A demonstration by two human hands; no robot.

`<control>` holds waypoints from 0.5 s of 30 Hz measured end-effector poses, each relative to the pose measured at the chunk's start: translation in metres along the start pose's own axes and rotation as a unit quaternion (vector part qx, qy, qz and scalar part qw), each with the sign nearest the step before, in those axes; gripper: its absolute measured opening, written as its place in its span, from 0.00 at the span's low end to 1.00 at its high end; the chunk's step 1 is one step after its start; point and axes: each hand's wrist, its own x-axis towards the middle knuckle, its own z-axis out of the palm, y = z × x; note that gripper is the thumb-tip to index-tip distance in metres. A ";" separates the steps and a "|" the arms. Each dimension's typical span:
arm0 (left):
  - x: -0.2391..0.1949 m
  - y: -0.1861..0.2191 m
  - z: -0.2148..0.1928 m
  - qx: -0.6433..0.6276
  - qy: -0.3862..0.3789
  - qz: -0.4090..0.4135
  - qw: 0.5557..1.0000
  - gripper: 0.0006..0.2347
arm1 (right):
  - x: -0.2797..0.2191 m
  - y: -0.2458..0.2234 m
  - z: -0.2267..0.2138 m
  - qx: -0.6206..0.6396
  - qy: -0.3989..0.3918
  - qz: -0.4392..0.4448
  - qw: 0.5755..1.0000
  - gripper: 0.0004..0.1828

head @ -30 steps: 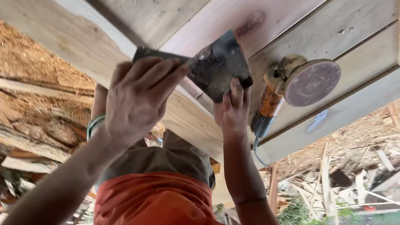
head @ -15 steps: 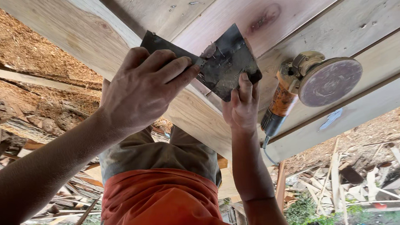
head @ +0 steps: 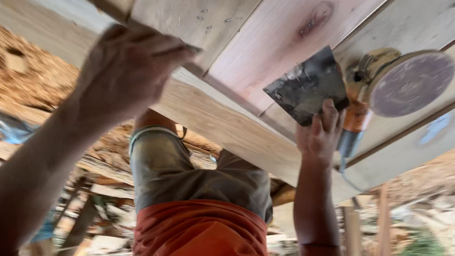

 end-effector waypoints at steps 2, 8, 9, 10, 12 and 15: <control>0.011 -0.027 -0.016 0.197 -0.038 0.046 0.979 0.17 | -0.027 -0.013 -0.002 -0.011 -0.016 0.063 0.998 0.26; 0.041 -0.077 -0.052 0.286 -0.033 0.222 0.932 0.15 | -0.073 -0.125 0.009 -0.080 -0.023 0.188 0.979 0.30; 0.036 -0.086 -0.059 0.209 -0.067 0.190 0.957 0.13 | -0.076 -0.147 0.004 -0.097 0.027 0.118 0.988 0.32; 0.034 -0.098 -0.069 0.130 -0.102 0.154 0.974 0.12 | -0.081 -0.180 0.003 -0.114 0.031 0.154 0.981 0.32; 0.016 -0.104 -0.087 0.035 -0.108 0.115 0.987 0.10 | -0.085 -0.221 0.020 -0.144 0.068 0.196 0.967 0.34; 0.017 -0.111 -0.108 -0.046 -0.101 0.143 0.983 0.10 | -0.092 -0.263 0.056 -0.068 0.127 0.276 0.950 0.39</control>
